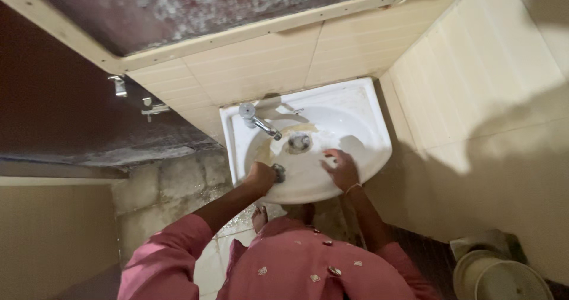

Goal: The person cleans a bathroom sink and faucet using a cloth and a grey pad.

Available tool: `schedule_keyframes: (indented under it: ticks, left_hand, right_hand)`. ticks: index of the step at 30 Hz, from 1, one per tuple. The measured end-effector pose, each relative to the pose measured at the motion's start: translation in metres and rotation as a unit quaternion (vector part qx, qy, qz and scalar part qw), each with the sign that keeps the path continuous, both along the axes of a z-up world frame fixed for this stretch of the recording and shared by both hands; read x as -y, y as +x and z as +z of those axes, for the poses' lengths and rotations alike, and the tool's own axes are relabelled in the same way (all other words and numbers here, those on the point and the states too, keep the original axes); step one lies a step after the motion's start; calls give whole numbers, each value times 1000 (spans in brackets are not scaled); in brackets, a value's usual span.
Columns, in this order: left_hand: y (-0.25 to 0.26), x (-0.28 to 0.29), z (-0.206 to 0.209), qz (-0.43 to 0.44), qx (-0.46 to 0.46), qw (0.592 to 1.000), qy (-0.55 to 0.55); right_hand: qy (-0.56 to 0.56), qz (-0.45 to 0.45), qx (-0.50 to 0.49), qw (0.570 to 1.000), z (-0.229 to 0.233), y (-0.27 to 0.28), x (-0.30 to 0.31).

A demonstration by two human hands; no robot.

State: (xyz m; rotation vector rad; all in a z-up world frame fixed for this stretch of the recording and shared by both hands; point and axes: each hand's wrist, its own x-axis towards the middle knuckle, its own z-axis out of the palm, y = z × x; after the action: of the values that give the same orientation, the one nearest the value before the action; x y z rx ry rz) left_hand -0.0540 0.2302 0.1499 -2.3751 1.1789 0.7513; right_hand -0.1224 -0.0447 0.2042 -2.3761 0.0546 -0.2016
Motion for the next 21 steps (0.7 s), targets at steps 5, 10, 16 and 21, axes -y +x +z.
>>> schedule_keyframes:
  ticks: [5,10,16,21]
  left_hand:
    - [23,-32,42,22,-16,994,-110]
    - [24,-94,39,86,95,944,-304]
    - [43,-89,6,372,190,690,-590]
    - [34,-79,3,411,162,682,-583]
  right_hand:
    - [-30,351,-70,933,-16,28,-98]
    - [-149,310,-178,922,-32,38,-144]
    - [151,31,-218,964,-94,98,-199]
    - [399,-181,-172,882,-148,159,-156]
